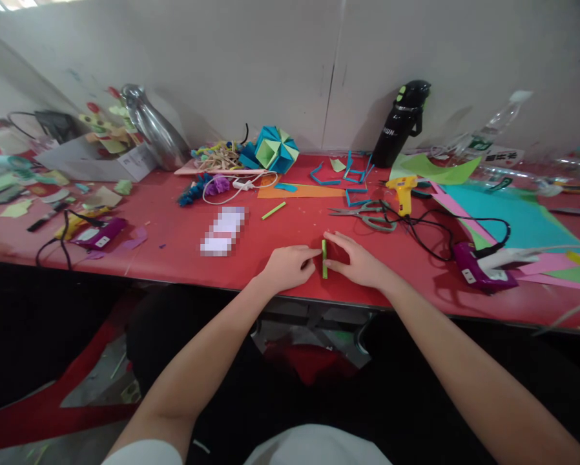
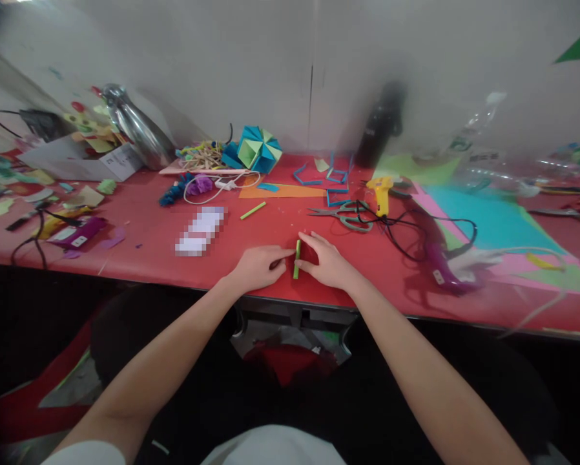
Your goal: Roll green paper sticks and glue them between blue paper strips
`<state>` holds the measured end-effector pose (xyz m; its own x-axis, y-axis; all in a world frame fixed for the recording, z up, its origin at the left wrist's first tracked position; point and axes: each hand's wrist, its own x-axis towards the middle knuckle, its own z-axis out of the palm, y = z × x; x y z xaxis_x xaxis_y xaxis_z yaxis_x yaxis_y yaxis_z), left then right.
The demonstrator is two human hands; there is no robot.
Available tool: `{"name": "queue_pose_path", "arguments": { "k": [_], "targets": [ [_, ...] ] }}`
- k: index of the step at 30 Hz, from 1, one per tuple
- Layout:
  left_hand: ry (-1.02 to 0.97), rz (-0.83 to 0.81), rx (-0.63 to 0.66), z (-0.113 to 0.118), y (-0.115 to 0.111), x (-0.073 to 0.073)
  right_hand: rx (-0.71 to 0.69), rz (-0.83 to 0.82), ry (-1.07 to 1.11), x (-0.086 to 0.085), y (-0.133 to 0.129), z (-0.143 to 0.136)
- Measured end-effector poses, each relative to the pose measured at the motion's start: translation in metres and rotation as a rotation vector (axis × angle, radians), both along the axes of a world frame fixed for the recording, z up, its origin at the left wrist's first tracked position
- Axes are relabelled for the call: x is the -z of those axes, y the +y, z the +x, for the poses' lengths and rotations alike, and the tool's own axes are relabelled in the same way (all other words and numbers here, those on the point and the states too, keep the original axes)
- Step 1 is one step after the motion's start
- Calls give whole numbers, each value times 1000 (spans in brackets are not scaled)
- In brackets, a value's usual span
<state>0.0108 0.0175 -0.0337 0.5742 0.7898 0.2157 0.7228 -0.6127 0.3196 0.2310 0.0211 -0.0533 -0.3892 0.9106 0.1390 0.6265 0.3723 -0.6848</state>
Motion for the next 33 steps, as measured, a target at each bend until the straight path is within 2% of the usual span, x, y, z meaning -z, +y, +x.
{"name": "queue_pose_path", "arguments": {
  "k": [4, 9, 15, 19, 25, 33],
  "targets": [
    [7, 24, 35, -1, -1, -2, 20, 27, 47, -2, 0, 0],
    [-5, -18, 86, -1, -6, -11, 20, 97, 236, -5, -2, -3],
    [-171, -139, 59, 2, -7, -9, 135, -23, 557, -3, -1, -5],
    [-337, -175, 22, 0, 1, -4, 166, -22, 596, -3, -1, -3],
    [-461, -300, 15, -7, 7, -6, 142, -17, 605, -8, -4, -3],
    [-489, -168, 6, -10, 12, -3, 154, -190, 690, -12, -8, -7]
  ]
}}
